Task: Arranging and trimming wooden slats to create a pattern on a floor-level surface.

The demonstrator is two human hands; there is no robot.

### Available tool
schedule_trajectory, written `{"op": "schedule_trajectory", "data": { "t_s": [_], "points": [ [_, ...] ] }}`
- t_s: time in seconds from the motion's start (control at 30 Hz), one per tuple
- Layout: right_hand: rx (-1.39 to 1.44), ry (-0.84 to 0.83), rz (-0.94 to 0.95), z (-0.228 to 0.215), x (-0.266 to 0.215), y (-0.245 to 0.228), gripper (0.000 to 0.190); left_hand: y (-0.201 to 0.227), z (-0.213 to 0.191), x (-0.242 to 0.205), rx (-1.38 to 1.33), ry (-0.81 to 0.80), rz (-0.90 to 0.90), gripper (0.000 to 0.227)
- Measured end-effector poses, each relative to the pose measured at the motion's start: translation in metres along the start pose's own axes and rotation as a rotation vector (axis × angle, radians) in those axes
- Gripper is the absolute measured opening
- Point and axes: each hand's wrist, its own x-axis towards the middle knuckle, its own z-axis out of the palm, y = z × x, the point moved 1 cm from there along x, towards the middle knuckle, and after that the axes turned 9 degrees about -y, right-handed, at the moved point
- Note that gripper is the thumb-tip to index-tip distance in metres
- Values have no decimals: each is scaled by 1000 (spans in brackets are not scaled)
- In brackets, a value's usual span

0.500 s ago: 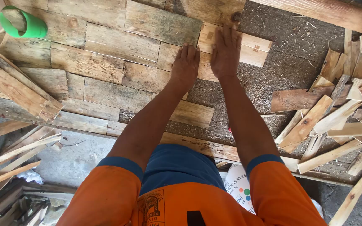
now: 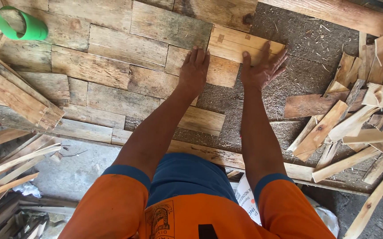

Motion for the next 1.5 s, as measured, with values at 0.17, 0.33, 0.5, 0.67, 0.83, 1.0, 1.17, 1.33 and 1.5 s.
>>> {"op": "schedule_trajectory", "data": {
  "t_s": [0.17, 0.33, 0.5, 0.67, 0.83, 1.0, 1.17, 1.33, 1.5],
  "points": [
    [26, 0, -17, -6, -6, -4, 92, 2, -16, -2, -1, -57, -2, 72],
    [20, -13, -18, -3, -4, -3, 91, 1, -15, -3, -42, -46, 3, 72],
    [-10, 27, -53, 7, -1, 3, 89, -2, -1, -1, -48, 47, 16, 69],
    [-58, 15, -59, 17, 6, 11, 87, 1, -19, -4, -15, -48, 7, 73],
    [-44, 20, -86, 22, 7, 20, 84, 4, -30, -5, 29, -135, -10, 77],
    [-27, 5, -92, 22, 8, 22, 87, 2, -25, -5, 55, -143, -5, 76],
    [-20, 14, -101, 15, 2, 19, 84, -1, -14, -6, 16, -67, 0, 74],
    [173, 131, -148, 21, 8, 29, 85, -3, -23, -9, -17, -63, -11, 77],
    [479, 283, -226, 44, 27, 55, 90, -12, -19, -16, -188, 28, 6, 76]
  ]
}}
